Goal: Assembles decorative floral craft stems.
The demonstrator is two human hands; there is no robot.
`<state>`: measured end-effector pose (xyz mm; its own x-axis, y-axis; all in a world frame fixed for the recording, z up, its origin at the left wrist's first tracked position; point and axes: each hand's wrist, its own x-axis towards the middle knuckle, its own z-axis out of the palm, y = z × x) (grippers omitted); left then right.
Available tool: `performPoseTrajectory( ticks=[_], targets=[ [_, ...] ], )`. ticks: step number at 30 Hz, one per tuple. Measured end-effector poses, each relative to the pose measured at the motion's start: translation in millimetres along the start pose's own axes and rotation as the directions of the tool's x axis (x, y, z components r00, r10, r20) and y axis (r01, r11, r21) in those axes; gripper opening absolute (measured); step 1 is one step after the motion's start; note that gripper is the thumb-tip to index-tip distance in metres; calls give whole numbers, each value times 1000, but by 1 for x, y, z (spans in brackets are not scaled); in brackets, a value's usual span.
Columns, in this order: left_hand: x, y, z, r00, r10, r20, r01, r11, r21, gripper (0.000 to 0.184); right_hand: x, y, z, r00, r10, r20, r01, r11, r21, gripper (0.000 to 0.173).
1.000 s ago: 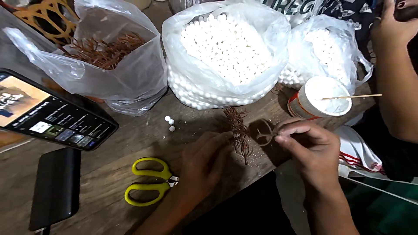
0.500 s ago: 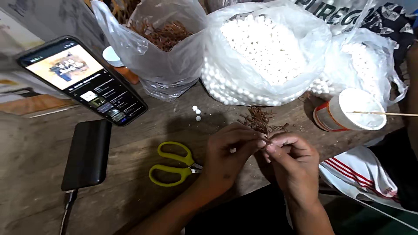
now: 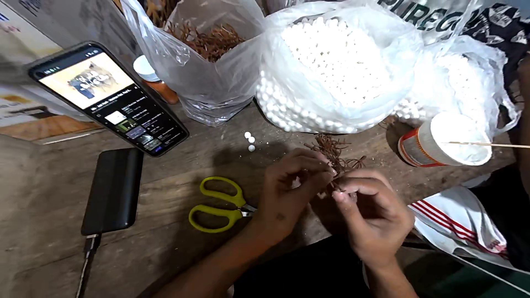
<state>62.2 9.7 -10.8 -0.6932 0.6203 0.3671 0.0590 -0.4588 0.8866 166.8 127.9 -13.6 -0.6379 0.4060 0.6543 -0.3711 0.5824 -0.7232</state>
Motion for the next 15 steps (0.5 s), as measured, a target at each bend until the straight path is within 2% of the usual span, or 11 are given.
performPoseTrajectory(
  ticks=[4,6,9,11,13,15],
  targets=[
    [3,4,7,984,-168,58,177,958,-227,20,-8,5,8,985,-143,-91,126,977,-175,7],
    [5,8,9,973,-220,72,231,948,-219,22,-10,4,6,976,-197,-89,170,955,-244,7],
    [6,10,13,975,-205,82,215,966,-143,20,-13,-2,-11,971,-227,-75,198,941,-275,12],
    [9,11,16,977,-167,130,178,981,-82,18,-16,-6,-42,969,-208,-137,153,931,-332,20],
    [15,14,22,972,-167,163,174,984,-27,18,-21,-2,-83,946,-160,-283,55,936,-347,18],
    [24,16,31,967,-189,172,193,981,-5,18,-22,13,-125,890,-65,-451,-68,960,-272,17]
  ],
)
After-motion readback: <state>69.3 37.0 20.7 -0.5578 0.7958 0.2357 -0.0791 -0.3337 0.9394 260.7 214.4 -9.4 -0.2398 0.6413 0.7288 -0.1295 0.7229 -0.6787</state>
